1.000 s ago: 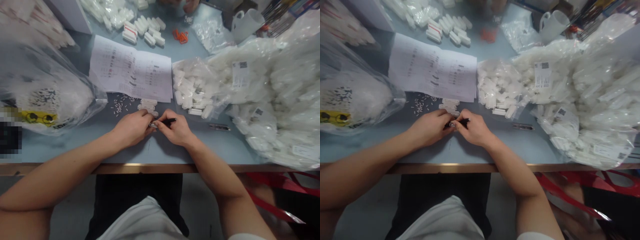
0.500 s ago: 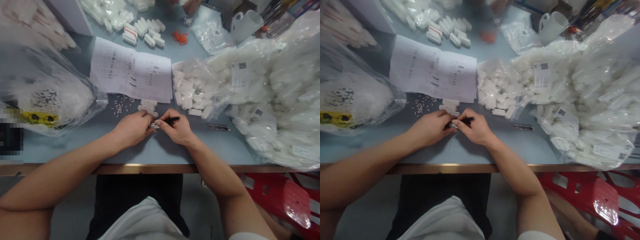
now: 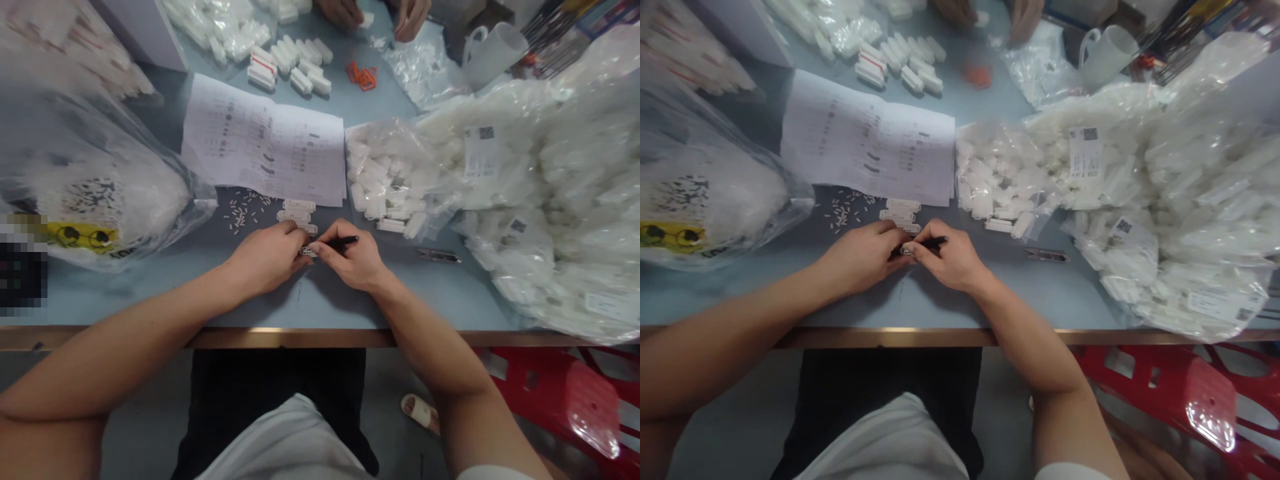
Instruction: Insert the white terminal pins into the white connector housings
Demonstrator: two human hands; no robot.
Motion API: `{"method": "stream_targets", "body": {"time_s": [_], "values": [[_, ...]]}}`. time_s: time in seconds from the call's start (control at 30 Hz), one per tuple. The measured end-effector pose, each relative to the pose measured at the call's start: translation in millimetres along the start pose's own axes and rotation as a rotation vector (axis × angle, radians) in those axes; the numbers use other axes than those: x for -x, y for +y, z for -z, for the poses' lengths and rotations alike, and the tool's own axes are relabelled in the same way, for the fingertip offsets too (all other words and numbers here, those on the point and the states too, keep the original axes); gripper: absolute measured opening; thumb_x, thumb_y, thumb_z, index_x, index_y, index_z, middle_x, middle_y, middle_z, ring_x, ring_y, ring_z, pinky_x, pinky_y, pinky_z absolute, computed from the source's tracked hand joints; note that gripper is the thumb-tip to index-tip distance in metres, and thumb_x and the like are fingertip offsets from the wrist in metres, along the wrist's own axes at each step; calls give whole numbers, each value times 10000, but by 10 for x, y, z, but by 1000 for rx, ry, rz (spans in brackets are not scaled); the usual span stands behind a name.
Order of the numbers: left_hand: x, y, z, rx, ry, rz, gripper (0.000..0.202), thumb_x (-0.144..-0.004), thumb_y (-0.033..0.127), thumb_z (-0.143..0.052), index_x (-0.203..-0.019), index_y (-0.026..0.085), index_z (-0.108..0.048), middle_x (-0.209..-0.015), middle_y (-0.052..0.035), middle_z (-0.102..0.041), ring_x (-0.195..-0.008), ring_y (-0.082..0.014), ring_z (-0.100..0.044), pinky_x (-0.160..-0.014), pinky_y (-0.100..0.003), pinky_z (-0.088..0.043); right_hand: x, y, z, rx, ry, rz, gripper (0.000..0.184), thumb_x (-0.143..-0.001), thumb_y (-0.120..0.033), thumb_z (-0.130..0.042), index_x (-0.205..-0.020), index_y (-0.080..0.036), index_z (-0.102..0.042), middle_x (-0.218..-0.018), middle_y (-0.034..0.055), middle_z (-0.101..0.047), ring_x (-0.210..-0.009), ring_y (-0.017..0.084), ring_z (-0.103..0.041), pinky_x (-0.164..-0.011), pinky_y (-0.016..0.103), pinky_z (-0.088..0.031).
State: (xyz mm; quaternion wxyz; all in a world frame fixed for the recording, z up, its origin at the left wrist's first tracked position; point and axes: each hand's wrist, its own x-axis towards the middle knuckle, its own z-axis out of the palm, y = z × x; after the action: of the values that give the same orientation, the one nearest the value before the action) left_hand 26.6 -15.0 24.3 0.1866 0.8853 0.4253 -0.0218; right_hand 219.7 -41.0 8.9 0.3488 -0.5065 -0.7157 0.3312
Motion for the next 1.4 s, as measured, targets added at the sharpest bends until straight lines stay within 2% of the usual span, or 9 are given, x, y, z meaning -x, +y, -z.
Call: {"method": "stream_targets", "body": {"time_s": [0.27,0.43,0.63,0.9,1.1,1.4], "values": [[1,-8,-15,1,25,-12,310,-965,398,-552,-1127,152,-647,-1029,-92,-654,-956,-265,-669,-749,-344,-524,-7,3,14,21,-31,40,205,-904,-368,-646,-783,-210,-595,-716,-19,-638,-629,105,-540,-611,252,-404],[8,-11,-16,-1,14,2,314,-975,394,-517,-1128,154,-650,-1016,-93,-649,-916,-260,-668,-709,-343,-513,-1,-8,13,60,-60,134,176,-929,-321,-607,-794,-214,-572,-719,-16,-621,-655,115,-552,-631,258,-411],[-4,-25,-27,4,34,-36,317,-994,398,-459,-1049,149,-647,-984,-100,-646,-905,-250,-657,-735,-337,-509,-24,-37,-16,142,-122,222,143,-942,-288,-540,-814,-225,-539,-748,5,-609,-689,143,-556,-652,285,-406],[-1,-4,11,-1,0,-2,329,-961,398,-547,-1162,155,-640,-1049,-109,-661,-957,-268,-667,-758,-352,-526,-11,13,11,-16,4,-11,284,-896,-469,-644,-771,-216,-615,-700,-17,-612,-632,113,-517,-595,256,-395],[4,-5,10,12,-9,-7,335,-972,396,-534,-1160,142,-644,-1053,-111,-662,-992,-266,-661,-792,-348,-525,-5,-6,-1,-45,-15,-19,265,-885,-455,-662,-778,-214,-633,-716,-16,-636,-630,107,-522,-592,251,-395],[7,2,7,-2,-3,-10,321,-975,404,-528,-1115,140,-646,-1024,-106,-657,-955,-266,-665,-768,-349,-527,-9,-9,-8,-38,-32,3,250,-899,-430,-650,-782,-212,-615,-718,-20,-631,-620,101,-510,-595,251,-394]]}}
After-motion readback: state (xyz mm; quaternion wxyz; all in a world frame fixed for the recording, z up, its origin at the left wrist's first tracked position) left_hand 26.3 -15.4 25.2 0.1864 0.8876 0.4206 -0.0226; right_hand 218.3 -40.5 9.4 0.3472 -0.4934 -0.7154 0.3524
